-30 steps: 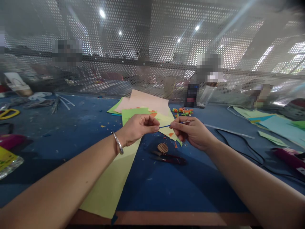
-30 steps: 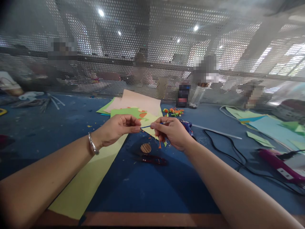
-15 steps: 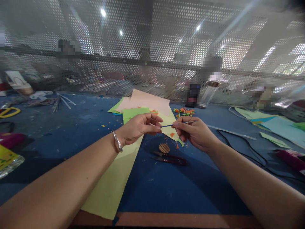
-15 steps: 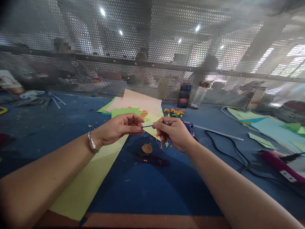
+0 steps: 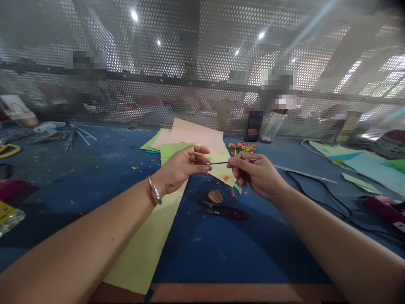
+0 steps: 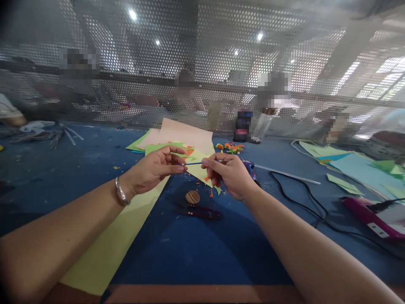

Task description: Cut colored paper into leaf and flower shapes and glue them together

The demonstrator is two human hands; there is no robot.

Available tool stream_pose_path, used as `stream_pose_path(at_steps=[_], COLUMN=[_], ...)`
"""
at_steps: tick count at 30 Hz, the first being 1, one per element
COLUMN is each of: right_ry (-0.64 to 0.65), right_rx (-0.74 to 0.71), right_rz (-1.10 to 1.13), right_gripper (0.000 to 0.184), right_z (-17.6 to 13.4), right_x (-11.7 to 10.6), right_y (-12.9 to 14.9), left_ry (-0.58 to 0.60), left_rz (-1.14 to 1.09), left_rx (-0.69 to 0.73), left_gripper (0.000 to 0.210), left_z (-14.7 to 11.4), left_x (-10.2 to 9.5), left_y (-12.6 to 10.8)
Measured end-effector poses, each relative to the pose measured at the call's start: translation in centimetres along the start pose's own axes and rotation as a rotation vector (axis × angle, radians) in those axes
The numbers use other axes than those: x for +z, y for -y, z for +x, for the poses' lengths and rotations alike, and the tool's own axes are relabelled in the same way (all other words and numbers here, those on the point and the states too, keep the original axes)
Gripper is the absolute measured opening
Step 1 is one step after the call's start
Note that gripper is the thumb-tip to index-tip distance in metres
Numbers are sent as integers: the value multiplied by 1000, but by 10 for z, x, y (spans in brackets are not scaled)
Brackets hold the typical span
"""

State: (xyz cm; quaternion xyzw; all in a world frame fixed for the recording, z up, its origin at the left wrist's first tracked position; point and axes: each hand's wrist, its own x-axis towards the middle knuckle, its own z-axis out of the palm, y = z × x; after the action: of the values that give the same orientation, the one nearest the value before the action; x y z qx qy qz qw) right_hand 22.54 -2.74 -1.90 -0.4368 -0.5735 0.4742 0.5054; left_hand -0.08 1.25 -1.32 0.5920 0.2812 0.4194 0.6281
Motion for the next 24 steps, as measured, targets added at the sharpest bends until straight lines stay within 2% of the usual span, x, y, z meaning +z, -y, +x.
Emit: stream_pose_path(at_steps=[6,13,20,24], right_ry=[-20,-30,-18,-32], right_rx=[-2,-1,22,8], right_rz=[1,-40,-46,-53], right_gripper=[36,37,39,40], right_z=[-1,-2,-1,0], right_x=[1,2,2,0], right_y=[2,0,-3,-3], left_ry=[43,20,191,214], left_rz=[-28,119,241,289], left_rx=[-36,41,-64,-82], left_gripper=[46,34,21,17], left_z=[-1,-2,-3,-4], left_x=[-1,2,-4,-4], left_y=[-3,2,-1,-4])
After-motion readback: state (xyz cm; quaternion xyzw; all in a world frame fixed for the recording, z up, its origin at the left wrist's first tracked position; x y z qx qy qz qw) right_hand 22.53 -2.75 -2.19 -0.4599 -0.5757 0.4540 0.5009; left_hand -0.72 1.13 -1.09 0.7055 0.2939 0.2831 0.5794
